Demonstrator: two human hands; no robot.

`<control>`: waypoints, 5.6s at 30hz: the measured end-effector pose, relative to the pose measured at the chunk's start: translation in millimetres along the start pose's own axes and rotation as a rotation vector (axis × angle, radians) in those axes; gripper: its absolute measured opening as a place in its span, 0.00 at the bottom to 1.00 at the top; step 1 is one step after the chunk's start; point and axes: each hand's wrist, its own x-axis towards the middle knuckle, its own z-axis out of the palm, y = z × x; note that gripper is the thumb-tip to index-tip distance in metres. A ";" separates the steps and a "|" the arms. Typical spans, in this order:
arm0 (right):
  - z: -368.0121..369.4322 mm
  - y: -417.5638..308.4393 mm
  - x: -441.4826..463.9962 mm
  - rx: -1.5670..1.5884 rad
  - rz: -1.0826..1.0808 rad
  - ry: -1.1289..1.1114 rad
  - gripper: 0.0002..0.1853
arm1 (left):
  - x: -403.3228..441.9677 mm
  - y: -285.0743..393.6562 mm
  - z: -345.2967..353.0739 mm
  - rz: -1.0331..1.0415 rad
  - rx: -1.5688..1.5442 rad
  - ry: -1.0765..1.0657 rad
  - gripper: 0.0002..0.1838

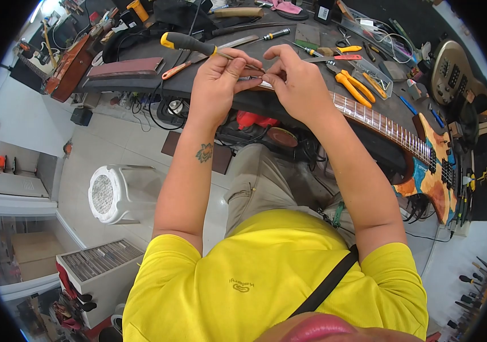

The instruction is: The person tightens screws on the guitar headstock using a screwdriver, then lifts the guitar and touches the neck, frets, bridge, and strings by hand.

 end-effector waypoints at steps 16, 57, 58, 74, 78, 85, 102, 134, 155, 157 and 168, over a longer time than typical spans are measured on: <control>-20.9 16.7 34.6 -0.054 0.113 -0.015 0.13 | 26.8 -17.0 -20.3 -0.014 0.505 0.025 0.08; -45.9 -104.3 150.3 -0.985 -0.160 -0.650 0.35 | 27.1 -42.3 -22.9 0.055 0.574 0.108 0.08; -46.4 -101.5 150.7 -0.987 -0.158 -0.631 0.36 | 24.3 -42.6 -20.5 0.084 0.589 0.127 0.08; -44.8 -97.0 151.1 -0.951 -0.177 -0.621 0.29 | 21.1 -27.4 -10.5 0.011 0.553 0.091 0.10; -58.4 -113.7 145.2 -0.881 -0.167 -0.629 0.34 | 29.3 -47.0 -17.4 0.089 0.432 0.145 0.10; -51.7 -97.1 151.9 -0.718 -0.205 -0.707 0.28 | 24.7 -35.3 -14.1 -0.027 0.284 0.034 0.09; -45.5 -97.5 142.5 -0.989 -0.235 -0.613 0.28 | 24.9 -38.0 -13.3 -0.037 0.400 0.032 0.09; -41.1 -86.2 147.6 -0.833 -0.358 -0.759 0.14 | 28.0 -34.4 -14.5 -0.091 0.504 0.020 0.13; -37.9 -88.2 117.7 -0.907 -0.172 -0.592 0.28 | 24.7 -31.3 -13.1 -0.072 0.513 -0.006 0.13; -45.9 -82.6 101.6 -0.677 -0.041 -0.454 0.26 | 25.0 -34.3 -14.0 -0.092 0.400 0.013 0.13; -3.6 29.1 -39.3 -0.713 -0.075 -0.311 0.29 | 65.7 -24.7 -65.9 -0.190 0.567 0.197 0.15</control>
